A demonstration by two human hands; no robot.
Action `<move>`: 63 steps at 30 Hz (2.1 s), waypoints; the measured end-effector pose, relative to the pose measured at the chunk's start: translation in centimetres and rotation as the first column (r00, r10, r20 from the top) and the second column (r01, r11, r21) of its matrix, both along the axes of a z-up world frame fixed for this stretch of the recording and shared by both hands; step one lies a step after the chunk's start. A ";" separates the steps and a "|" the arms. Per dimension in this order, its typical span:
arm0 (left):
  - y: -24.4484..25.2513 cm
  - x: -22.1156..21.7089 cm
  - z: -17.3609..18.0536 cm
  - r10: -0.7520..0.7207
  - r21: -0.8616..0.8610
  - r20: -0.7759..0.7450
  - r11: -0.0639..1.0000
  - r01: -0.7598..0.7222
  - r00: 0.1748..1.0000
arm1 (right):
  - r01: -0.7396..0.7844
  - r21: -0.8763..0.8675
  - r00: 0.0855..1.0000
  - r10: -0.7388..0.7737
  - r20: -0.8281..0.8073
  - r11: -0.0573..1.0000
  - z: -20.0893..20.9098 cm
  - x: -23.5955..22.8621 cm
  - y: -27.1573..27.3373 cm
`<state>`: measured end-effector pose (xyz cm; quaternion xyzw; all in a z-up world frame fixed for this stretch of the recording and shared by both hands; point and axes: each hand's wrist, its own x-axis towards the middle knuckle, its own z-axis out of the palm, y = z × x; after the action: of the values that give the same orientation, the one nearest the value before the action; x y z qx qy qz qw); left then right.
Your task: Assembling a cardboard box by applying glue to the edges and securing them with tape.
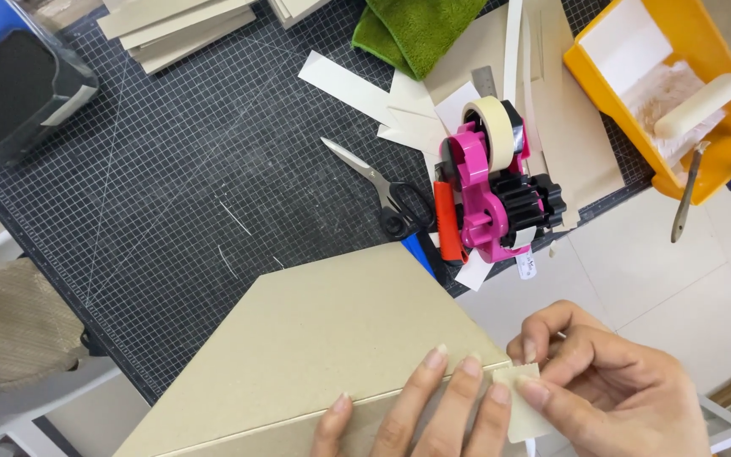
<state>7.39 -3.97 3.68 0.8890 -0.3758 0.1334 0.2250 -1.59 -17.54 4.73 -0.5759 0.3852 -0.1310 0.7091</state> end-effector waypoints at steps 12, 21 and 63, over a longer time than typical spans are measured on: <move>0.1 0.3 0.6 -0.017 0.037 -0.021 0.999 0.018 1.000 | 0.000 -0.037 0.995 -0.004 -0.102 0.999 0.3 0.0 0.0; 0.1 0.3 0.5 -0.017 0.034 -0.007 0.999 0.017 1.000 | -0.002 -0.049 0.995 -0.003 -0.102 0.999 0.6 0.4 0.2; -0.3 1.2 -0.4 -0.008 -0.117 0.176 0.993 0.029 0.984 | -0.765 -0.539 0.635 0.554 -0.539 0.353 3.0 4.3 -3.0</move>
<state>8.63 -4.27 3.31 0.8552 -0.3939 0.2312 0.2452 2.67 -20.55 7.73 -0.9236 0.1206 0.1046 0.3485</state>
